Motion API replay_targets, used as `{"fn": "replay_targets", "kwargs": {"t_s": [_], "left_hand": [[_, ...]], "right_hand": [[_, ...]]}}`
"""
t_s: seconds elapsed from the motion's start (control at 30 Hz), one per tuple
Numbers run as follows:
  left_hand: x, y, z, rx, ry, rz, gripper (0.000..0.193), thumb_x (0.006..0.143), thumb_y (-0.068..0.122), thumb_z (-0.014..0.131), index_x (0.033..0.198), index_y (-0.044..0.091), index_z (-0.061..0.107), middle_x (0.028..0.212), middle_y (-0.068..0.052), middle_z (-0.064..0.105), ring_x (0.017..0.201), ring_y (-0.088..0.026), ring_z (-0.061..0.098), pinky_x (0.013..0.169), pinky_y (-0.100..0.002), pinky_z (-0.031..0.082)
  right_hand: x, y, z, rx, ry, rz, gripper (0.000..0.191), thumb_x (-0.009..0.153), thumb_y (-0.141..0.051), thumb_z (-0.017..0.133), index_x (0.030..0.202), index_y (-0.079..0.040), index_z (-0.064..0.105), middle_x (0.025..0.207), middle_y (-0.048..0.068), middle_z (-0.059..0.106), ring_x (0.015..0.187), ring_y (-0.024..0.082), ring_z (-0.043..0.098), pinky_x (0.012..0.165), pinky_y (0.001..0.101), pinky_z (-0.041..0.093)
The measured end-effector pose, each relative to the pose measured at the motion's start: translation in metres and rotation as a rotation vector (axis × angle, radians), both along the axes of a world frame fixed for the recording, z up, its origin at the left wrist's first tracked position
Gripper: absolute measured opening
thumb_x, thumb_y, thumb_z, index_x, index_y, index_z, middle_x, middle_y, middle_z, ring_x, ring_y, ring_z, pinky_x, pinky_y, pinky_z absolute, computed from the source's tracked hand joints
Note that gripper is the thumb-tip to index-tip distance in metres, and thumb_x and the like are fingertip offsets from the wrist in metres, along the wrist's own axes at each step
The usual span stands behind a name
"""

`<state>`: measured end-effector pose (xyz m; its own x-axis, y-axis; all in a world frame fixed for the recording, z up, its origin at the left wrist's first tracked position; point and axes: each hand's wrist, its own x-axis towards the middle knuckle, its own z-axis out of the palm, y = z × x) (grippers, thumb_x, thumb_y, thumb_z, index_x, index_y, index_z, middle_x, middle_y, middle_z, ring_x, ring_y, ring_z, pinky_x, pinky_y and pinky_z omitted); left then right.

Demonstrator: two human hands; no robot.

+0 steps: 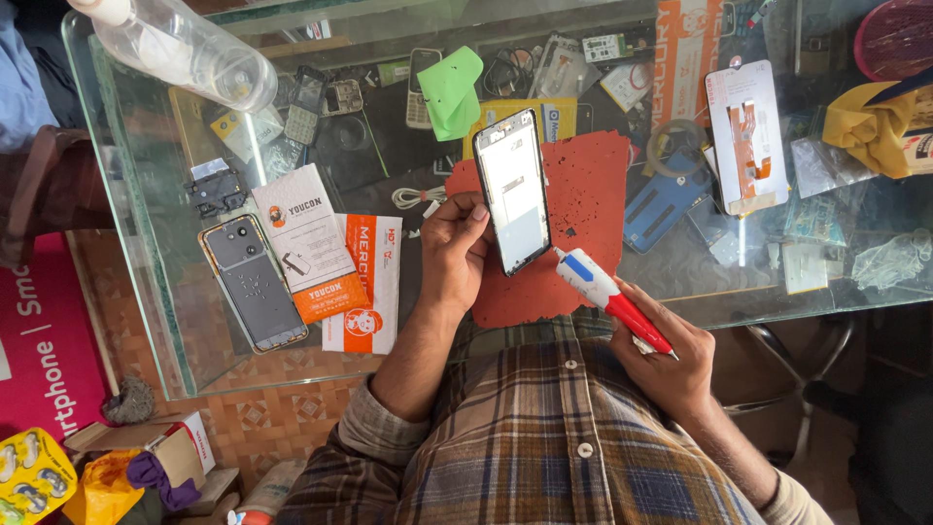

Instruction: The person applies adhesive from a red and white tube onto the frame of a disassembled smartphone, then aligns and presses a screen assembly onto the frame. They then handle the phone's internal components, reposition the battery, and continue working on the opened device at the counter.

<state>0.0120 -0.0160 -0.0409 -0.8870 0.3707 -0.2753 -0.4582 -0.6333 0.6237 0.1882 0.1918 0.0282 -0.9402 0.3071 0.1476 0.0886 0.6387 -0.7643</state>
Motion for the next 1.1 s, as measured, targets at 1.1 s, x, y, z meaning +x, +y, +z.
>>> {"fn": "replay_targets", "kwargs": {"t_s": [1.1], "left_hand": [[0.011, -0.001, 0.044, -0.631, 0.538, -0.178, 0.048, 0.104, 0.029, 0.066, 0.134, -0.007, 0.059, 0.126, -0.017, 0.070, 0.118, -0.024, 0.069, 0.105, -0.039, 0.054]], "right_hand": [[-0.049, 0.005, 0.003, -0.976, 0.287, 0.089, 0.064, 0.103, -0.015, 0.061, 0.153, 0.016, 0.036, 0.152, 0.034, 0.048, 0.139, 0.048, 0.053, 0.122, 0.0637, 0.045]]}}
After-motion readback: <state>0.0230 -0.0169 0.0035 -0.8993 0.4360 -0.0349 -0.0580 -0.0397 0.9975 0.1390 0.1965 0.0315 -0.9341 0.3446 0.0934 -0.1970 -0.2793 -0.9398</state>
